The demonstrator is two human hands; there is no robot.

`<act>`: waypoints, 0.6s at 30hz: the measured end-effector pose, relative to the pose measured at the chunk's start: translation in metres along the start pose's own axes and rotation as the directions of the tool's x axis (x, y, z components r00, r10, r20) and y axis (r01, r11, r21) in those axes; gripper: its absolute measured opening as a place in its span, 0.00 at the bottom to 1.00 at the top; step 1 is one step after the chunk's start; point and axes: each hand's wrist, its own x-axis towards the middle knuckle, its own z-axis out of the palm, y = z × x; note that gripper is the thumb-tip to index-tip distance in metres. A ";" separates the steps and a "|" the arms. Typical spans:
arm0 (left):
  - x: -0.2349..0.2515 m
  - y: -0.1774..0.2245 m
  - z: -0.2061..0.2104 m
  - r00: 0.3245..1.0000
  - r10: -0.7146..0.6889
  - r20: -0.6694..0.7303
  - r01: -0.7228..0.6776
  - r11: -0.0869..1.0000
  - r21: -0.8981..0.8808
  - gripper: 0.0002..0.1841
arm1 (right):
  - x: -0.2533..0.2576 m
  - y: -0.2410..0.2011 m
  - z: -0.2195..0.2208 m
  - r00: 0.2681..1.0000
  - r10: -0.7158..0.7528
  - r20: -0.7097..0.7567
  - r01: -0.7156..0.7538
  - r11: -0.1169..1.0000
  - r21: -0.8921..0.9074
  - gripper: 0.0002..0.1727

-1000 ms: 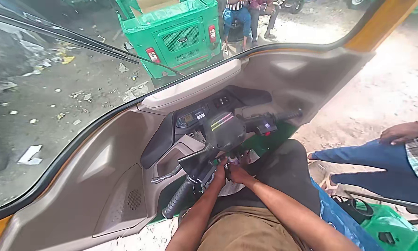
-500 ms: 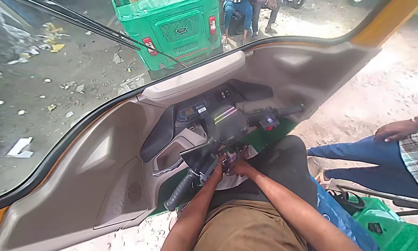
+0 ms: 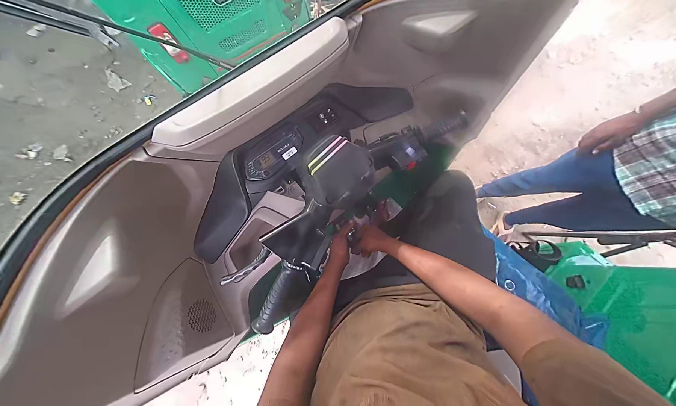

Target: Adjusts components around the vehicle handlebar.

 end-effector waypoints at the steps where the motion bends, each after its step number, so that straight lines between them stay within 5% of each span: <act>1: -0.001 -0.001 0.001 1.000 -0.001 -0.015 0.000 1.000 -0.020 0.16 | 0.000 0.003 -0.001 0.999 0.003 0.034 -0.003 1.000 -0.028 0.20; 4: -0.003 0.008 0.008 0.995 -0.071 -0.073 0.063 0.993 -0.102 0.13 | 0.006 0.015 0.012 0.993 -0.045 0.105 0.090 0.873 -0.479 0.21; 8: -0.008 0.017 0.013 0.995 -0.038 -0.091 0.027 0.992 -0.119 0.10 | 0.003 0.009 -0.004 0.984 -0.165 0.063 0.177 0.923 -0.341 0.18; 13: 0.011 -0.014 -0.016 0.996 -0.088 -0.014 0.084 0.974 -0.208 0.16 | -0.016 0.011 -0.032 0.989 -0.138 0.048 0.144 0.860 -0.489 0.23; 15: 0.009 -0.017 -0.013 0.996 -0.086 0.008 0.085 0.966 -0.246 0.17 | -0.044 0.012 -0.046 0.978 -0.204 -0.049 0.182 0.942 -0.283 0.20; 16: -0.003 0.001 -0.004 0.994 -0.107 -0.013 0.102 0.969 -0.225 0.16 | -0.059 0.013 -0.054 0.962 -0.250 -0.110 0.248 0.968 -0.034 0.18; 18: -0.061 0.086 0.038 0.960 -0.231 -0.158 0.207 0.966 -0.156 0.13 | -0.102 0.015 -0.067 0.923 -0.327 -0.201 0.383 0.750 0.539 0.14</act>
